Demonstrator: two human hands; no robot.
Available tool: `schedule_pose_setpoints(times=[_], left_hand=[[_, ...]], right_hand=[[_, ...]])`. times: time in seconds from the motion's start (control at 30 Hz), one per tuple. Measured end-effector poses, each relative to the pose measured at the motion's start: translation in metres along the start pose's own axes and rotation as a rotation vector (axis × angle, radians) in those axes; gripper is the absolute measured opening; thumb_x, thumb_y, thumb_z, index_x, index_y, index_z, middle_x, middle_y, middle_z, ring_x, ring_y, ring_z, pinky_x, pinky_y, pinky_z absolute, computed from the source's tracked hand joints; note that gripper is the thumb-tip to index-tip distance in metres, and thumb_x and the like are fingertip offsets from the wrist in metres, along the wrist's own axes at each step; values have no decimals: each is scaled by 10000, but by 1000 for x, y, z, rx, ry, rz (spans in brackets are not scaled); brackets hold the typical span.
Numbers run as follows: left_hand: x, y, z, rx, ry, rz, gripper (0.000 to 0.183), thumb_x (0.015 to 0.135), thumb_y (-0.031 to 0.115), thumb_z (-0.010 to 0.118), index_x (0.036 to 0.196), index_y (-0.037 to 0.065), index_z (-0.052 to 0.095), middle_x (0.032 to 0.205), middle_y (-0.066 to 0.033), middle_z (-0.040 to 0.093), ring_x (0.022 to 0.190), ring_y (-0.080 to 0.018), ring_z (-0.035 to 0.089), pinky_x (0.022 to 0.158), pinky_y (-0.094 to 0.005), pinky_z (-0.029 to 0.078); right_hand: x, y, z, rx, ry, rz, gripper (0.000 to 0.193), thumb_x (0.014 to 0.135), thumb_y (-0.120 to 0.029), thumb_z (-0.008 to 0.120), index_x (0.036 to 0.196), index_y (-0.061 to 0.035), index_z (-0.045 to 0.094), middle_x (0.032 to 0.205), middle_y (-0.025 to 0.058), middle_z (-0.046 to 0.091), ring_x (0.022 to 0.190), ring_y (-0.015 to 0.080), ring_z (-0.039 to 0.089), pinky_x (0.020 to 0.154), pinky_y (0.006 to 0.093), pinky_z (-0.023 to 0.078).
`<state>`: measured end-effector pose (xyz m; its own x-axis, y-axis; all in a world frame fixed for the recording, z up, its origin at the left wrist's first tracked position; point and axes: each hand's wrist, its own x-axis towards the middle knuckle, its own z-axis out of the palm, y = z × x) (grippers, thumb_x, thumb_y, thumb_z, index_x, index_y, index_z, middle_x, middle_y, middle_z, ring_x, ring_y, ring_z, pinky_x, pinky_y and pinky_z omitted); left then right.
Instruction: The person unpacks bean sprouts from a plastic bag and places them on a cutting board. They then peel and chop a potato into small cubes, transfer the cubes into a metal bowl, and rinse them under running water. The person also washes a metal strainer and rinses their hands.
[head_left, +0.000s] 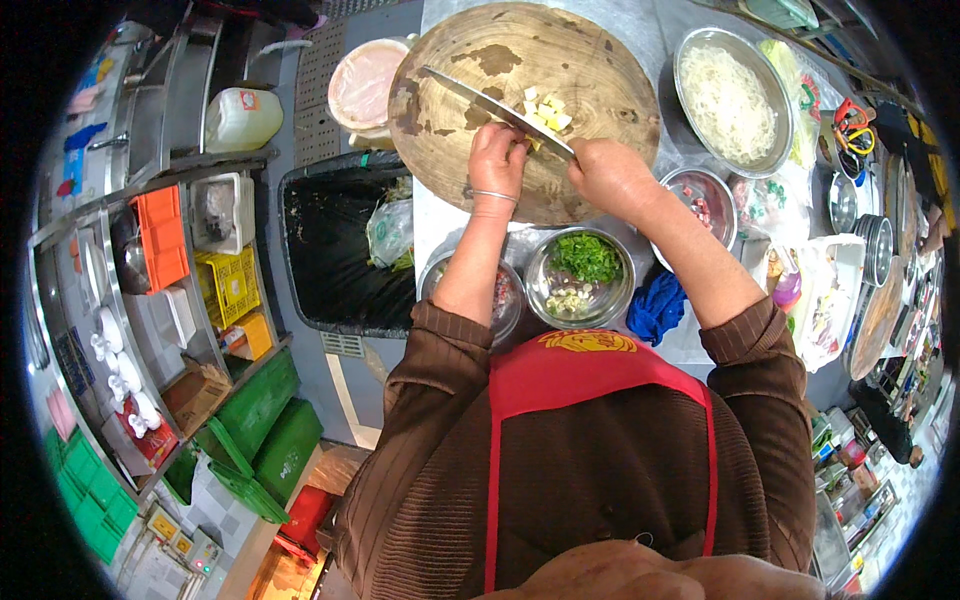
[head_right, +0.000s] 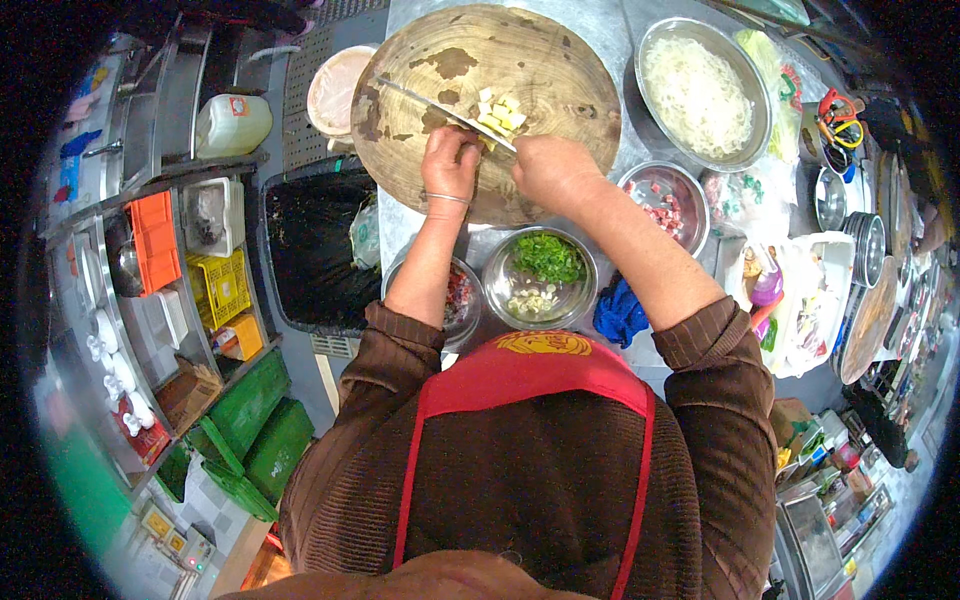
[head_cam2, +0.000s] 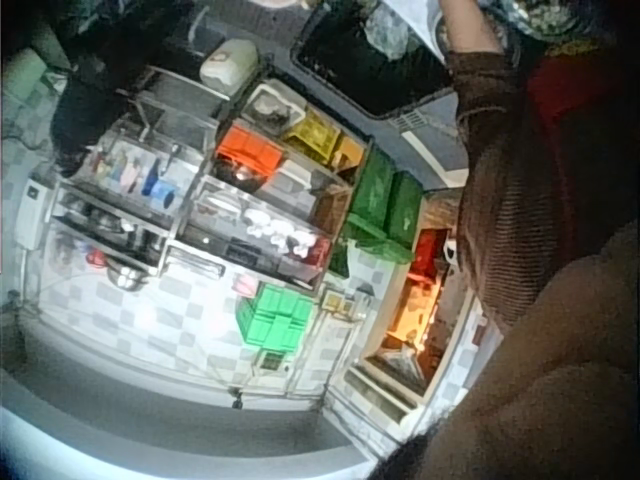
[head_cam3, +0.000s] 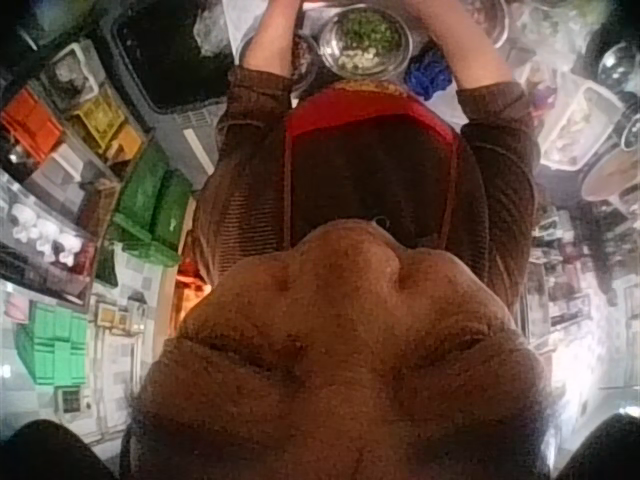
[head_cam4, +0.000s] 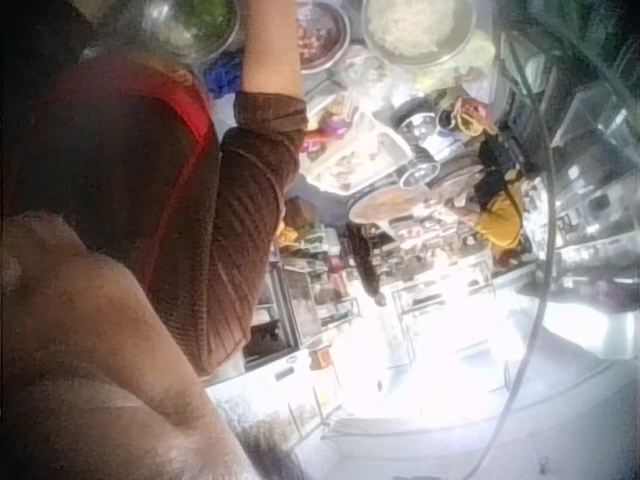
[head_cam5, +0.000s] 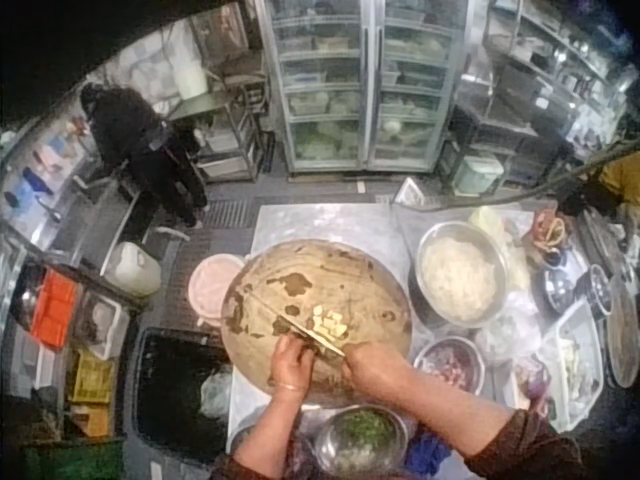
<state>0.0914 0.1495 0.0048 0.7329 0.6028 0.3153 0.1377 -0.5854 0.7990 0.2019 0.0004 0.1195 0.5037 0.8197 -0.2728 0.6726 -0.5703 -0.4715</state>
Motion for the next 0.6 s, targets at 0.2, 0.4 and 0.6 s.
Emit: schedule_pose_setpoints(times=[0.2, 0.4, 0.6], left_hand=[[-2, 0, 0, 8, 21, 16, 133, 753, 11, 732, 875, 44, 691, 941, -114, 637, 925, -309, 618, 826, -379, 510], [-3, 2, -3, 56, 65, 60, 126, 754, 1, 716, 862, 64, 696, 929, -105, 636, 922, -309, 610, 821, -385, 509], [-4, -1, -2, 53, 46, 24, 79, 755, 14, 704, 822, 47, 678, 891, -124, 664, 890, -310, 640, 820, -384, 521]], right_hand=[[15, -3, 17, -33, -58, 50, 220, 876, -187, 548, 939, 6, 635, 844, 264, 674, 821, 444, 666, 744, 542, 521], [18, 0, 18, -33, -14, 56, 225, 860, -187, 569, 948, -5, 669, 891, 246, 701, 865, 408, 695, 775, 512, 550], [3, 0, 7, -8, -37, -23, 218, 874, -181, 543, 913, 10, 642, 808, 272, 663, 794, 452, 658, 736, 542, 521]])
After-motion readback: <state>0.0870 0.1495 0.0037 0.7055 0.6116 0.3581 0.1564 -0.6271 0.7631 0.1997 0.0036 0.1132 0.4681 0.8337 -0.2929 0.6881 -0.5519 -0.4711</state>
